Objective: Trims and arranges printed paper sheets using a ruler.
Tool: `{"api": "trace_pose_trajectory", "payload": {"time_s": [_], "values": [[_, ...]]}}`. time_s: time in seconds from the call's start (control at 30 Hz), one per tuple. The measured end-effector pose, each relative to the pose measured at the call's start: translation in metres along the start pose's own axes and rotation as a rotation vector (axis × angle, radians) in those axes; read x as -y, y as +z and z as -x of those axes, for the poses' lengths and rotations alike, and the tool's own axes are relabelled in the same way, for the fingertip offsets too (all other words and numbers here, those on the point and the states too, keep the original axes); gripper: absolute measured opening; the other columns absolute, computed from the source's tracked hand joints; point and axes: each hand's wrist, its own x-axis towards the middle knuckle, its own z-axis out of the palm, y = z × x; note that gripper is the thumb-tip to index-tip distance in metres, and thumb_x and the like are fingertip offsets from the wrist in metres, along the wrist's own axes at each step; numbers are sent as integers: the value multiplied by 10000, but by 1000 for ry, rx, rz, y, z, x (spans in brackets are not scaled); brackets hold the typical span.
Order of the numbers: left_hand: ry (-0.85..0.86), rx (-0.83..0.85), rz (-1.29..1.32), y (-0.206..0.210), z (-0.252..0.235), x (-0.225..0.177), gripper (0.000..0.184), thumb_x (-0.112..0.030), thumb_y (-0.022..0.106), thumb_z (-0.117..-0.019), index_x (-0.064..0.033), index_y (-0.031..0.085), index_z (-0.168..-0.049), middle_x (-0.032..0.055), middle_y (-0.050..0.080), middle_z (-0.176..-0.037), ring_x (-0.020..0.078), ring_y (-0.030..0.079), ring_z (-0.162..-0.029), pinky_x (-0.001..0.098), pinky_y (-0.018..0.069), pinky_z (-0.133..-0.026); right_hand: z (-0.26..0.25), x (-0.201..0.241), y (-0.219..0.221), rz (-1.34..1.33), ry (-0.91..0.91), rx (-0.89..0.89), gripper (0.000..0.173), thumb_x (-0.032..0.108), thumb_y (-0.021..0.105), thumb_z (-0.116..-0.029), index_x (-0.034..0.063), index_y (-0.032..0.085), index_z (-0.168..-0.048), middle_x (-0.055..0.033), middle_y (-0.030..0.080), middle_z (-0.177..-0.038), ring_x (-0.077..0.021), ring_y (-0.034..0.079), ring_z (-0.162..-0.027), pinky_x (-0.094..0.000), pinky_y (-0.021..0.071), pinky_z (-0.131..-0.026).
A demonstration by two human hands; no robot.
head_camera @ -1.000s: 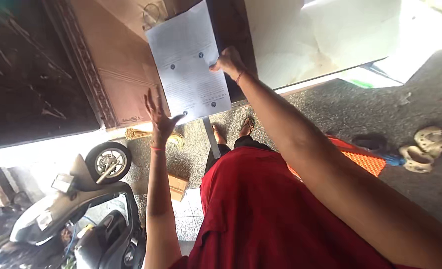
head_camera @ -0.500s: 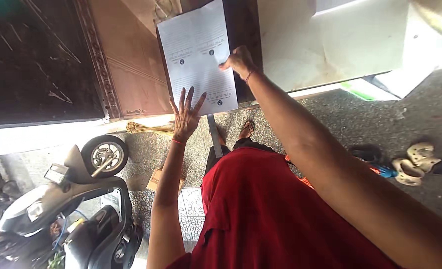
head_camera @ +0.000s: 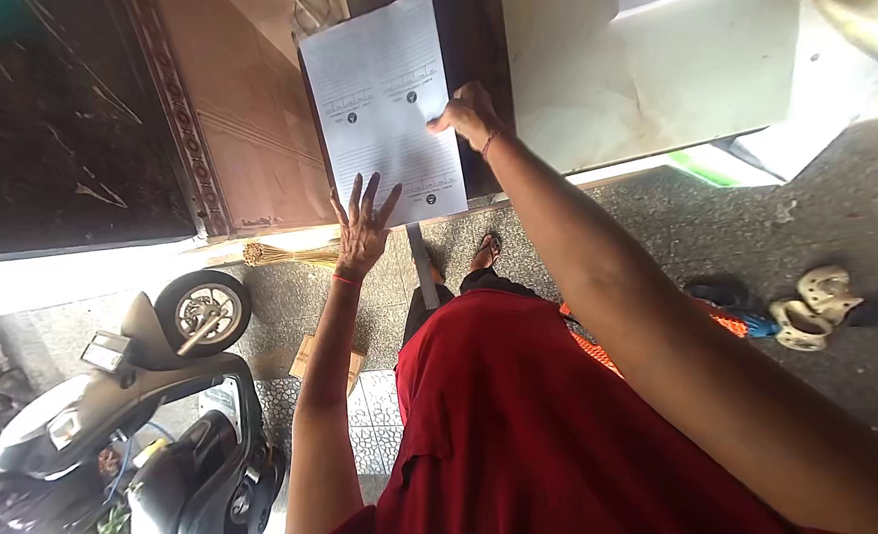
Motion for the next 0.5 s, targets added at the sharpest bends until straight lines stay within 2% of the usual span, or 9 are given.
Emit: {"api": "trace_pose_trajectory", "payload": {"time_s": [0.13,0.3,0.5], "values": [[-12,-41,1,3,0,-1,608,-221,663,-911,-263,524,-1502,201,437,-1567,532,305,-1461,788,113,-1114,-2,-2,-1,-18,-25,19,421,86,847,-740,-87,623,-1052,-226,648,-1106,-314,620,-1057,-498,499,-915],[-22,27,9,1,-2,-2,707,-255,720,-854,-299,495,-1522,185,387,-1604,535,245,-1485,812,82,-1102,-1,-2,-1,-16,-32,12,446,78,844,-735,-95,622,-1080,-231,643,-1142,-312,614,-1095,-485,494,-943],[-29,-24,-11,2,-3,-3,709,-233,744,-844,-294,510,-1511,187,422,-1582,538,283,-1469,807,107,-1104,-2,-2,-1,-23,-32,21,439,66,851,-733,-100,619,-1068,-230,640,-1125,-305,612,-1063,-480,497,-920]]}}
